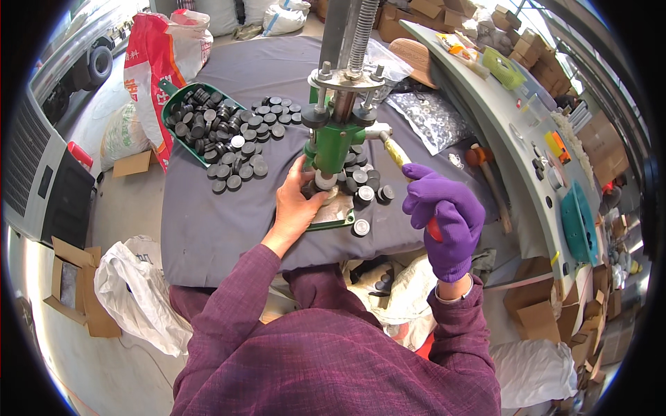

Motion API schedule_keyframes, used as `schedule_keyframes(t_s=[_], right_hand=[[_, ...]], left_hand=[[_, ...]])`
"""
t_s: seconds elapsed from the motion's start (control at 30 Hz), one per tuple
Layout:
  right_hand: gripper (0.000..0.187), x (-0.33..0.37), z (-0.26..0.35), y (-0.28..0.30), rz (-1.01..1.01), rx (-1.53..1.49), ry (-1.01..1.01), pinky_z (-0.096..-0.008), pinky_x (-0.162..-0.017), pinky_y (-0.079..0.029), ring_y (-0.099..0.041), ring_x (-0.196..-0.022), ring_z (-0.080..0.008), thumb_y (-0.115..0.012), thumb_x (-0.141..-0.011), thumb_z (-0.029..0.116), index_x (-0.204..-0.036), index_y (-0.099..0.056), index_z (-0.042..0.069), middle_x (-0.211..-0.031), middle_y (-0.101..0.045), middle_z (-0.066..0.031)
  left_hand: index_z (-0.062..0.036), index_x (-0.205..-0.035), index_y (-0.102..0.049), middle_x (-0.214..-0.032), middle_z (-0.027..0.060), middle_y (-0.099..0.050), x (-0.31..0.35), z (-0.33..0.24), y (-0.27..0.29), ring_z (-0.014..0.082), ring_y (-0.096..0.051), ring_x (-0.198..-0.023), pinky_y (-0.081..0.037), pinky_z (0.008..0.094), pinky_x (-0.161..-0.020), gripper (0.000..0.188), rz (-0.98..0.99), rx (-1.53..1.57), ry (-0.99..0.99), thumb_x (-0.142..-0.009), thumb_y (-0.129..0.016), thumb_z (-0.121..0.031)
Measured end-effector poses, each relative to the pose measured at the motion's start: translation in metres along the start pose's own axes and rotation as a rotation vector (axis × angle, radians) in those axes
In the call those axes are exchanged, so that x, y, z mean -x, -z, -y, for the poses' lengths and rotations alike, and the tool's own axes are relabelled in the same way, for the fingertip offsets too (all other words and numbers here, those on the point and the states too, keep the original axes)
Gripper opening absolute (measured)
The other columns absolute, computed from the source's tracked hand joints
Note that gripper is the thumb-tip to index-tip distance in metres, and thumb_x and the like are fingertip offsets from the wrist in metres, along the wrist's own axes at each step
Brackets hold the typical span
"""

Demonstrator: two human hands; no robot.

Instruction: The person places round pads one by one into a manual press machine, pulls down the lever to press them, and sets the pressed pads aside on the table.

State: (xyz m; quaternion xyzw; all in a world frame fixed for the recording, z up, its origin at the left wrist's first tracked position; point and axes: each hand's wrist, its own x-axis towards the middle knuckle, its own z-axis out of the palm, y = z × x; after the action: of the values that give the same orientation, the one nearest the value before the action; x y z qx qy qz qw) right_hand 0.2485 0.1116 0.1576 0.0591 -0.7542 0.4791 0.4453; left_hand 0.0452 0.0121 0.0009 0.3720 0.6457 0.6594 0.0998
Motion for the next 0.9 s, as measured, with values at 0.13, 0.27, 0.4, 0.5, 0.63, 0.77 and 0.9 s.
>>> schedule_keyframes(t_s=[0.13, 0.27, 0.4, 0.5, 0.63, 0.77, 0.9], right_hand=[[0.034, -0.009, 0.014, -0.003, -0.033, -0.001, -0.13, -0.0524, -0.099, -0.045, -0.062, -0.068, -0.0218, -0.048, -0.091, 0.021, -0.098, -0.065, -0.008, -0.062, -0.058, -0.0095], [0.034, -0.009, 0.017, -0.005, -0.104, -0.007, -0.236, -0.0505, -0.095, -0.047, -0.062, -0.067, -0.0232, -0.048, -0.09, 0.02, -0.096, -0.063, -0.01, -0.063, -0.058, -0.0102], [0.036, 0.002, -0.01, 0.002, 0.022, 0.016, 0.074, -0.0532, -0.097, -0.045, -0.063, -0.073, -0.0231, -0.047, -0.096, 0.029, -0.094, -0.064, -0.003, -0.068, -0.06, -0.0084], [0.036, 0.051, -0.041, -0.005, 0.012, 0.206, 0.174, -0.0576, -0.105, -0.037, -0.062, -0.077, -0.0236, -0.049, -0.1, 0.037, -0.095, -0.063, 0.005, -0.071, -0.062, -0.0057], [0.035, 0.043, -0.04, -0.009, 0.097, 0.187, 0.186, -0.057, -0.107, -0.036, -0.063, -0.08, -0.0246, -0.05, -0.099, 0.036, -0.096, -0.064, 0.005, -0.076, -0.064, -0.0063], [0.028, 0.058, -0.036, -0.012, -0.037, 0.182, 0.122, -0.0564, -0.108, -0.035, -0.061, -0.078, -0.023, -0.051, -0.097, 0.031, -0.093, -0.064, 0.007, -0.074, -0.063, -0.006], [0.028, 0.057, -0.029, -0.012, -0.087, 0.177, 0.161, -0.0546, -0.109, -0.036, -0.058, -0.074, -0.0194, -0.049, -0.097, 0.031, -0.093, -0.062, 0.006, -0.065, -0.056, -0.0026]], left_hand=[[-0.0015, -0.145, -0.037, -0.111, 0.0159, -0.069, -0.002, 0.003, -0.004, 0.021, -0.068, -0.099, -0.051, 0.0334, -0.089, 0.085, 0.0, -0.012, 0.025, -0.071, -0.078, -0.003], [0.0004, -0.144, -0.038, -0.111, 0.0156, -0.069, -0.003, 0.008, -0.008, 0.0228, -0.067, -0.1, -0.051, 0.034, -0.09, 0.084, -0.016, 0.056, 0.033, -0.07, -0.077, -0.004], [-0.0002, -0.143, -0.04, -0.111, 0.0155, -0.068, -0.007, 0.002, -0.008, 0.0247, -0.067, -0.102, -0.051, 0.0344, -0.091, 0.082, -0.014, 0.03, 0.025, -0.07, -0.076, -0.004], [-0.0005, -0.141, -0.043, -0.112, 0.0148, -0.068, -0.009, 0.016, 0.001, 0.0245, -0.066, -0.105, -0.051, 0.0339, -0.091, 0.078, 0.007, -0.014, -0.054, -0.07, -0.075, -0.005], [0.0004, -0.12, -0.06, -0.111, 0.0166, -0.066, -0.022, 0.016, 0.046, 0.0345, -0.063, -0.1, -0.051, 0.0411, -0.088, 0.056, -0.166, -0.533, -0.413, -0.065, -0.065, 0.006], [-0.0046, -0.104, -0.062, -0.112, 0.0135, -0.061, -0.027, 0.018, 0.055, 0.0346, -0.054, -0.106, -0.044, 0.0508, -0.081, 0.029, -0.082, -1.242, -0.224, -0.078, -0.055, -0.015], [-0.0005, -0.11, -0.065, -0.121, 0.0168, -0.06, -0.013, 0.042, 0.047, 0.0337, -0.049, -0.12, -0.037, 0.0507, -0.097, 0.032, 0.082, -1.35, -0.23, -0.085, -0.056, -0.019]])
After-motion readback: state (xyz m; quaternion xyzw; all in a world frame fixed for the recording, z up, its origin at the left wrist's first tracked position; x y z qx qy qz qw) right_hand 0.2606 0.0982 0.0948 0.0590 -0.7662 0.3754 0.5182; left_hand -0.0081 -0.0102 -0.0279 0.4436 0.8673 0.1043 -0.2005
